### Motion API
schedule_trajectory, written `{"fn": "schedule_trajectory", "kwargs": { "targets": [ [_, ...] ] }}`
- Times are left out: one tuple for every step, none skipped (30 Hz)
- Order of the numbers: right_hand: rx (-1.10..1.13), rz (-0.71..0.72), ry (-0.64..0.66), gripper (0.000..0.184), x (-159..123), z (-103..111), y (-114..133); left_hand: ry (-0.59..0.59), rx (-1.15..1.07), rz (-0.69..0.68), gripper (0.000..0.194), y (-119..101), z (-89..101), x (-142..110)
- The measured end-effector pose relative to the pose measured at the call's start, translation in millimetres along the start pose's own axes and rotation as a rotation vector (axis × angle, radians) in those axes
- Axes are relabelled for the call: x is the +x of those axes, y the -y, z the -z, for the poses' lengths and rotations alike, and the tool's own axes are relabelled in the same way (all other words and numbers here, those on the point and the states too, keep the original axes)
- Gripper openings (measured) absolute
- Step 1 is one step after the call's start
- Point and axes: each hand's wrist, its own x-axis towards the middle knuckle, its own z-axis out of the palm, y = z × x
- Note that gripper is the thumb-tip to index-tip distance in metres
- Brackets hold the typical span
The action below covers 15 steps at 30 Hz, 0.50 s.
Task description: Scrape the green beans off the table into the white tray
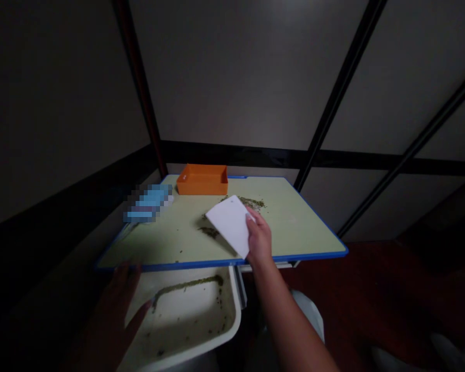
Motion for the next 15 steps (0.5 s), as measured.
{"fn": "schedule_trajectory", "kwargs": {
  "targets": [
    [-0.096, 0.013, 0.036, 0.035, -2, -4, -2, 0.003, -0.009, 0.016, 0.071, 4, -4.0, -1],
    [-0.199, 0.048, 0.079, 0.033, -3, -8, -5, 0.017, -0.021, 0.007, 0.072, 7, -7.8, -2],
    [-0.298, 0.098, 0.128, 0.031, -4, -14, -7, 0.002, -0.029, 0.012, 0.072, 10, -10.7, -3],
    [-0.367, 0.160, 0.151, 0.029, -4, -20, -9, 0.002, -0.033, 0.004, 0.072, 11, -12.3, -4],
    [-0.418, 0.188, 0.175, 0.028, -3, -27, -10, -0.010, -0.030, 0.000, 0.070, 12, -12.3, -4],
    [-0.457, 0.188, 0.194, 0.027, -1, -35, -10, 0.001, -0.026, 0.003, 0.069, 12, -10.7, -5],
    [-0.492, 0.184, 0.208, 0.027, 2, -42, -10, -0.007, -0.012, 0.011, 0.069, 10, -7.8, -5],
    [-0.530, 0.196, 0.222, 0.026, 5, -50, -10, -0.004, 0.000, 0.016, 0.070, 7, -4.2, -5],
    [-0.575, 0.225, 0.231, 0.026, 9, -57, -11, 0.002, 0.012, 0.021, 0.070, 4, -0.3, -4],
    [-0.623, 0.263, 0.238, 0.026, 13, -64, -12, -0.005, 0.020, 0.018, 0.070, 1, 3.4, -3],
    [-0.675, 0.296, 0.244, 0.026, 16, -69, -13, 0.014, 0.027, 0.000, 0.069, -2, 6.5, -1],
    [-0.727, 0.317, 0.250, 0.025, 19, -74, -15, 0.029, 0.033, 0.009, 0.069, -5, 9.1, 0],
    [-0.771, 0.331, 0.259, 0.025, 21, -77, -18, 0.028, 0.037, 0.010, 0.068, -7, 11.0, 1],
    [-0.810, 0.341, 0.268, 0.026, 23, -80, -21, 0.042, 0.035, 0.009, 0.068, -8, 12.4, 2],
    [-0.844, 0.346, 0.278, 0.026, 23, -82, -23, 0.050, 0.029, 0.015, 0.068, -9, 13.3, 2]
  ]
}}
